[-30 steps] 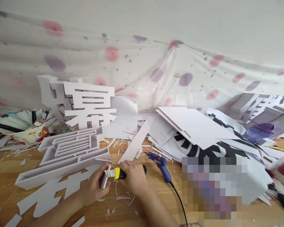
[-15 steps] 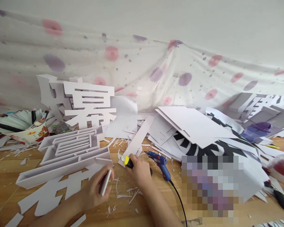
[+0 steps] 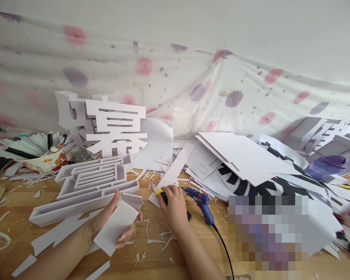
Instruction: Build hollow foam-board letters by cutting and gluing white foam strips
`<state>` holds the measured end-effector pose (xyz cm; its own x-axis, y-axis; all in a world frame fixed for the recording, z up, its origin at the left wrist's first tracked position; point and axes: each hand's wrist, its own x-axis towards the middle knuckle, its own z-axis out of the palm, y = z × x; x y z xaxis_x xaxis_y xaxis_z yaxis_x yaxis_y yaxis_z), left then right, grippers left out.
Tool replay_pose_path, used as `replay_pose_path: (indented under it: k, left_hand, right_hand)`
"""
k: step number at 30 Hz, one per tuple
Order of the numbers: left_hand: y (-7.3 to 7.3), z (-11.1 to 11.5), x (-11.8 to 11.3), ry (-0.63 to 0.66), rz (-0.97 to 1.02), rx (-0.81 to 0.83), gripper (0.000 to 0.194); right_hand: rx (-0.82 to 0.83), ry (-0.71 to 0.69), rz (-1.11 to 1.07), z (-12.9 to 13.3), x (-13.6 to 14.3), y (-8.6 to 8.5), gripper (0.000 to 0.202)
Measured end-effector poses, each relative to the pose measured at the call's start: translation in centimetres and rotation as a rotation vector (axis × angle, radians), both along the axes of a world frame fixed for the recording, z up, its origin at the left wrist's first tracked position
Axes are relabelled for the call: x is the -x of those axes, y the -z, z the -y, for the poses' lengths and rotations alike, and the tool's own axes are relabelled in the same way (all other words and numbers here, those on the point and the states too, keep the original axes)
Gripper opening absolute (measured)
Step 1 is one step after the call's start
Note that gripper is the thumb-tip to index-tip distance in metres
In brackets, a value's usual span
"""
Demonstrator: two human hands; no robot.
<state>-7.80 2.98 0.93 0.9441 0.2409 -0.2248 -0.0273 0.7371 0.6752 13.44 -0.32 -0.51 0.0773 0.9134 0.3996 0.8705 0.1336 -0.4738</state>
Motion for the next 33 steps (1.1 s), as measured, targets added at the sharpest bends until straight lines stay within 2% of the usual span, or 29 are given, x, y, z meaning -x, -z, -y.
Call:
replay_pose_path:
  k: [2, 4, 6, 7, 9, 10, 12, 14, 15, 16, 18, 21, 24, 28, 33]
  left_hand:
    - [0.4, -0.1, -0.2, 0.058, -0.063, -0.015, 0.093]
    - [0.7, 0.0, -0.5, 0.116, -0.149, -0.029, 0.092]
    - [0.4, 0.1, -0.5, 0.178, -0.221, -0.053, 0.092]
    - [0.0, 0.2, -0.3, 0.189, -0.24, -0.076, 0.091]
    - [-1.5, 0.0, 0.7, 0.138, -0.253, -0.18, 0.085]
    - [-2.5, -0.2, 1.6, 0.047, -0.252, -0.277, 0.075]
    - [-4.3, -0.8, 3.8, -0.214, -0.318, -0.571, 0.053]
    - [-5.6, -1.8, 6.1, -0.536, -0.415, -0.842, 0.044]
    - [-5.9, -2.2, 7.0, -0.717, -0.481, -0.944, 0.041]
    - [-6.0, -2.7, 7.8, -0.847, -0.542, -1.044, 0.04]
    - [-5.6, -3.2, 8.6, -0.937, -0.639, -1.224, 0.034]
    - [-4.6, -3.4, 8.2, -0.784, -0.692, -1.404, 0.027]
    - [-3.9, -3.2, 7.5, -0.618, -0.745, -1.505, 0.024]
    - [-3.2, -3.5, 7.8, -0.497, -0.818, -1.658, 0.026]
    - [-1.8, -4.7, 8.4, -0.427, -0.866, -1.796, 0.011]
  right_hand:
    - [-0.07, -0.173, -0.148, 0.6, 0.9, -1.2, 0.02]
    - [0.011, -0.409, -0.268, 1.2, 2.1, -2.2, 0.02]
    - [0.152, -0.577, -0.319, 1.7, 3.1, -2.7, 0.018]
    - [0.209, -0.606, -0.327, 1.8, 3.5, -2.8, 0.015]
    - [0.243, -0.549, -0.349, 1.8, 3.7, -2.6, 0.011]
    - [0.219, -0.481, -0.368, 1.8, 3.6, -2.3, 0.01]
    - [0.138, -0.343, -0.405, 1.6, 3.3, -1.7, 0.01]
    - [0.106, -0.274, -0.411, 1.4, 3.2, -1.1, 0.008]
    - [0.119, -0.268, -0.392, 1.3, 3.3, -0.8, 0.006]
    - [0.14, -0.272, -0.358, 1.2, 3.4, -0.6, 0.005]
    - [0.187, -0.293, -0.258, 1.1, 3.9, -0.2, 0.003]
    - [0.221, -0.328, -0.132, 0.9, 4.7, 0.1, 0.005]
    - [0.215, -0.365, -0.078, 0.6, 5.1, 0.3, 0.006]
    - [0.231, -0.375, -0.001, 0.4, 5.4, 0.4, 0.007]
    - [0.221, -0.391, 0.07, 0.2, 5.5, 0.1, 0.011]
